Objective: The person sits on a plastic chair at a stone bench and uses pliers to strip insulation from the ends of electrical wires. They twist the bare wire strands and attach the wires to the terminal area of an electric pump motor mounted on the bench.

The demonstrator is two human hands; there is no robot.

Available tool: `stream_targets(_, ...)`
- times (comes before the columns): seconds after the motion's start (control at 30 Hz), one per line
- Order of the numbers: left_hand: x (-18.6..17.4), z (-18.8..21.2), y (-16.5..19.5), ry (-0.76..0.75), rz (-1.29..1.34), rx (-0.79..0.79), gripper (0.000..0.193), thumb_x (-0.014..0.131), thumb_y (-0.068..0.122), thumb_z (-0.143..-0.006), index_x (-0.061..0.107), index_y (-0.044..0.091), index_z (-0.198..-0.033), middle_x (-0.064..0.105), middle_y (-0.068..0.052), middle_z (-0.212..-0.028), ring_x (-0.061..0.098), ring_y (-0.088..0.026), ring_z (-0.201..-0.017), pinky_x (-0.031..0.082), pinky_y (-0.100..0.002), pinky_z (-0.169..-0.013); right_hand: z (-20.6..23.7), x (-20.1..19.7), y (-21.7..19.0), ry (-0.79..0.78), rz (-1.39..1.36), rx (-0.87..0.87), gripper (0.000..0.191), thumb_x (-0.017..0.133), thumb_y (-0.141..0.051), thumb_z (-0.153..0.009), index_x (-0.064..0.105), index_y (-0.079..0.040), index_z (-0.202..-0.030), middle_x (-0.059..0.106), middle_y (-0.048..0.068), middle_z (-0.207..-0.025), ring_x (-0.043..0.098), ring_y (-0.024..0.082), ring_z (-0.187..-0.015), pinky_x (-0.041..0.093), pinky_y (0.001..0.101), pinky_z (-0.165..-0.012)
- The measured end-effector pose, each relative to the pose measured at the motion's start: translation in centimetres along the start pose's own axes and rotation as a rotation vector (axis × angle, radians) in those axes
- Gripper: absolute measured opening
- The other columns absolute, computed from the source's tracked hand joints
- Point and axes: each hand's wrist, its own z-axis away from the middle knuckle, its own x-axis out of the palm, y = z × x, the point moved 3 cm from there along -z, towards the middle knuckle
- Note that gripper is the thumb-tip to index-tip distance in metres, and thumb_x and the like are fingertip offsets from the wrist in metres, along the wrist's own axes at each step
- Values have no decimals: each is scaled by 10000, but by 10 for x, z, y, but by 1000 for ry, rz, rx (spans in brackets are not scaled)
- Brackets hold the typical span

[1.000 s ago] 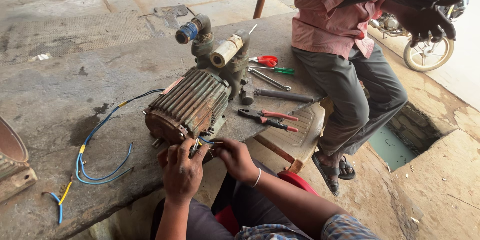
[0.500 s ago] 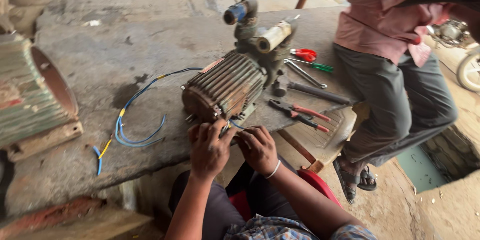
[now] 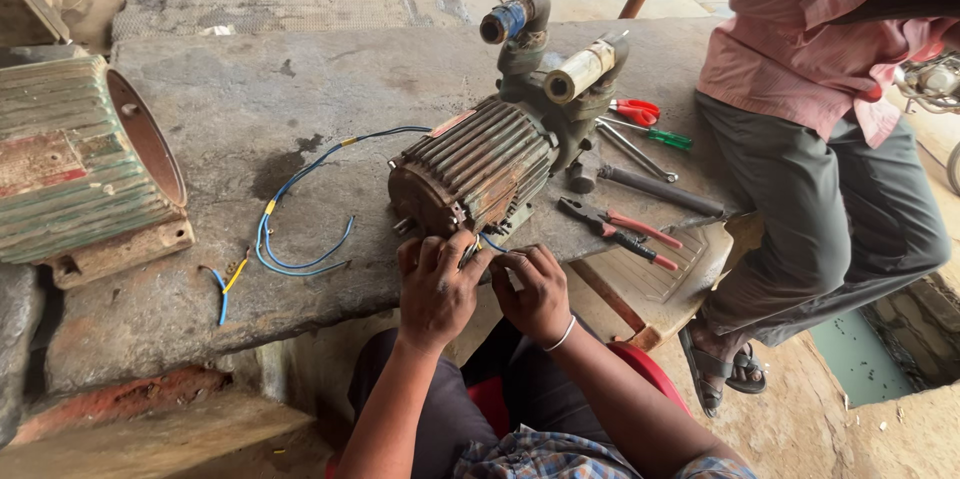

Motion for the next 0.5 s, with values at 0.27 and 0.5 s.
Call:
stream_targets(0.27, 1, 5, -8, 28, 15, 19, 220, 629, 200, -929, 759, 216, -1106, 580, 23, -1213, 544, -207, -1040, 389, -479, -1017, 39, 37, 53, -42, -621, 667, 55, 711, -55, -887, 717, -21, -930, 702, 86, -821, 674, 193, -715, 537, 305, -676)
stream_targets(0.5, -2, 2, -7, 38, 41, 9, 244, 632, 166, -904, 763, 226, -1101, 599, 37, -1195, 549, -196, -1050, 392, -477, -1026, 63, 52, 84, -132, -1428, 1328, 100, 700, -124, -931, 693, -28, -958, 683, 80, -816, 660, 180, -719, 538, 312, -680)
